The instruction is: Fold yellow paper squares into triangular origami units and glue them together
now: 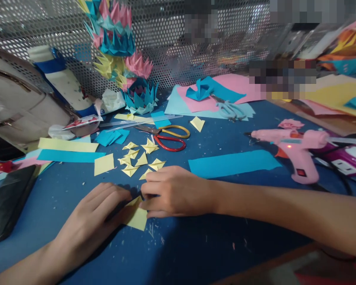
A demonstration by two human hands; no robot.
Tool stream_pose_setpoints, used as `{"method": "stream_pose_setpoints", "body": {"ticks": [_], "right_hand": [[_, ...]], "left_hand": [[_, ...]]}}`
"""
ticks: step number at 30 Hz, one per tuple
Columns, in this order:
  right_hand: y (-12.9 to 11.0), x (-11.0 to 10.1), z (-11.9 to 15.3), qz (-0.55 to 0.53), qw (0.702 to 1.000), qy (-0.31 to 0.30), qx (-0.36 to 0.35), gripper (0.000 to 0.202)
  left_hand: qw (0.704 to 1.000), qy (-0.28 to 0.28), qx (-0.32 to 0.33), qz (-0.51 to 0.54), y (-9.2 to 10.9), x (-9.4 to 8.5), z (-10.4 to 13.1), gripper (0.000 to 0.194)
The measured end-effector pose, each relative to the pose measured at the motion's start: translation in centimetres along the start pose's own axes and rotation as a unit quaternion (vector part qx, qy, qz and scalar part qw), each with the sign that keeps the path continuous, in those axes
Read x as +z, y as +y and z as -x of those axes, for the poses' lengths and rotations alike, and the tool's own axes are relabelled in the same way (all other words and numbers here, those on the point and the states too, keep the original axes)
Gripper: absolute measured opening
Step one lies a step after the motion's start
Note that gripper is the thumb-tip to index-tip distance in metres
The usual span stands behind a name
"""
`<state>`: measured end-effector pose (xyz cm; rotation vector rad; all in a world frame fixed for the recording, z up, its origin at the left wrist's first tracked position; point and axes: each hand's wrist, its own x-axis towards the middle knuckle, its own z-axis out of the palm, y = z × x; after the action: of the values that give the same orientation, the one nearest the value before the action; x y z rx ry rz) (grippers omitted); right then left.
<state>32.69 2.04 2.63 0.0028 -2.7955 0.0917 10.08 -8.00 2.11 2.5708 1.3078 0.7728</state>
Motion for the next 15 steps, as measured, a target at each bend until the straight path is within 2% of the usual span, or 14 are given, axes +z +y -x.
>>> {"method": "stream_pose_setpoints", "body": {"ticks": [3,8,15], "right_hand": [[-0.07,-0.04,0.1,0.011,1.0,0.009,0.011,0.025],[-0.02,0.01,0.29,0.002,1.0,0.005,0.026,0.024],[0.14,0.09,0.31,-0.035,0.999,0.007,0.036,0.024]], "left_hand": [[1.0,0.01,-0.016,0.004,-0.08,0.38,-0.32,0.02],[1.0,0.02,0.019,0.0,-0.37,0.47,-0.19,0.024],[0.998,-0.006,0.057,-0.013,-0.62,0.15,0.11,0.024]]}}
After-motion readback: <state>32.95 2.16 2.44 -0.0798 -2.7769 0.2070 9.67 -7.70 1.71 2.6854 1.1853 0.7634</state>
